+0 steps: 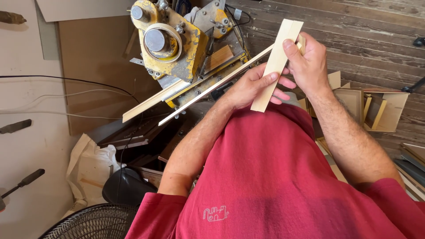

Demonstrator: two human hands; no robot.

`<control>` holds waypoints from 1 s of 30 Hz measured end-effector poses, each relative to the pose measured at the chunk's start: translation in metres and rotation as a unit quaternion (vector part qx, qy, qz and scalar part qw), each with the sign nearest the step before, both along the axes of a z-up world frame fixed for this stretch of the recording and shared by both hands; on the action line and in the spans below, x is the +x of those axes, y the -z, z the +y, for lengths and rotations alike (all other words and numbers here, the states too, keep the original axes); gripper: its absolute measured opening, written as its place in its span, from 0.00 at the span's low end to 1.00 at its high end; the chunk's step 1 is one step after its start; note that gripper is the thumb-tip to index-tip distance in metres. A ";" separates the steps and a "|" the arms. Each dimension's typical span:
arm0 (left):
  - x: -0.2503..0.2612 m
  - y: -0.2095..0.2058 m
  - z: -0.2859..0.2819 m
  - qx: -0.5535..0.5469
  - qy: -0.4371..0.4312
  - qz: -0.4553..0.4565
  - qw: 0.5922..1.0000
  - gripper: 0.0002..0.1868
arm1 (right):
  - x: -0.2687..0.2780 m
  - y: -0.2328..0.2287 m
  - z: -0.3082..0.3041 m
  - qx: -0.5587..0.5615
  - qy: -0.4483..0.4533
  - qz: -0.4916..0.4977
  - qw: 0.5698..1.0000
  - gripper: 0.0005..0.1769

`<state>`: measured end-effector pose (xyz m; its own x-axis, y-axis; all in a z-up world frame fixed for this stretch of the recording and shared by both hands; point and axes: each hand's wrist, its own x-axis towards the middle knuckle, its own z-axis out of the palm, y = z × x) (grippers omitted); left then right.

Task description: Processing wooden strips using a planer machine and measuring them with a tape measure at a workbench.

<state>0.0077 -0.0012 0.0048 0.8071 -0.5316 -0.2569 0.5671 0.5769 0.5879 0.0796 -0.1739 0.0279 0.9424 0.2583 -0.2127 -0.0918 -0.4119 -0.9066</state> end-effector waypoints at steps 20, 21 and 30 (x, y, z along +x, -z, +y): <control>0.022 0.003 -0.017 0.021 -0.033 0.057 0.998 0.22 | 0.024 -0.019 0.013 0.011 0.050 0.129 0.990 0.08; 0.025 0.003 -0.017 0.023 -0.031 0.063 0.997 0.22 | 0.028 -0.012 0.011 0.037 0.049 0.140 0.988 0.08; 0.028 0.008 -0.017 0.020 -0.019 0.088 0.996 0.24 | 0.028 0.004 0.004 0.092 0.047 0.145 0.984 0.09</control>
